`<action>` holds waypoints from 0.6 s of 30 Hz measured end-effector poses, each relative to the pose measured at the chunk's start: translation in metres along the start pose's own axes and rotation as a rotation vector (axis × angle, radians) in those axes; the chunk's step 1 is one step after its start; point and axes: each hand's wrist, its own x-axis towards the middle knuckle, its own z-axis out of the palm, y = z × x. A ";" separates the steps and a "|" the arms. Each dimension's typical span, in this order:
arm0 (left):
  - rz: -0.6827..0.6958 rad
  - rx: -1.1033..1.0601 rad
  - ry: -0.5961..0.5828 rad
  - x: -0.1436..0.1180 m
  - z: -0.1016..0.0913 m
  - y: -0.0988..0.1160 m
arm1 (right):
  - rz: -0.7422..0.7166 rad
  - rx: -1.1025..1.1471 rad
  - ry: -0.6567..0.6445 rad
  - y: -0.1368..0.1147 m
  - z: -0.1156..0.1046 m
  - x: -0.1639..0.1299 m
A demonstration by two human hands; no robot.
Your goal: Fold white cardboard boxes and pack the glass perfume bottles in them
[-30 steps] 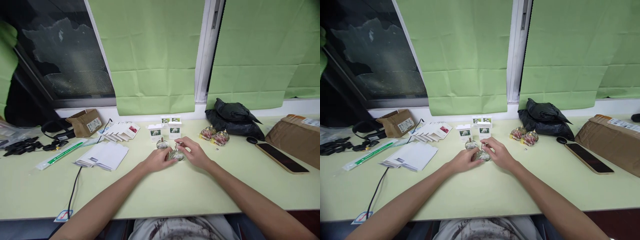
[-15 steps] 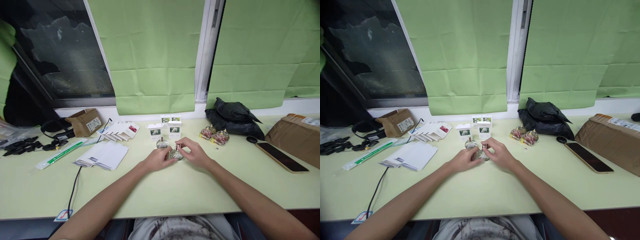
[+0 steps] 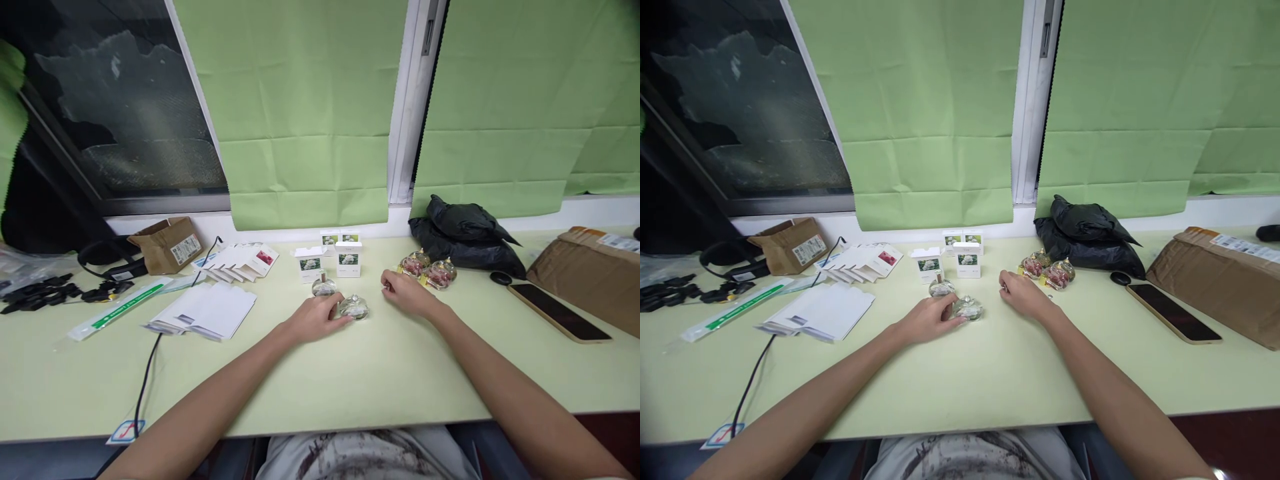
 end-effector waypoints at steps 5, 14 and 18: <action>0.003 0.000 -0.003 0.000 0.001 -0.001 | 0.030 0.000 -0.036 0.002 -0.006 -0.001; -0.008 0.005 -0.012 0.000 0.001 -0.001 | 0.597 -0.361 -0.243 0.033 -0.057 -0.014; -0.013 0.008 -0.013 0.000 0.001 -0.001 | 0.642 -0.311 -0.399 0.040 -0.054 -0.019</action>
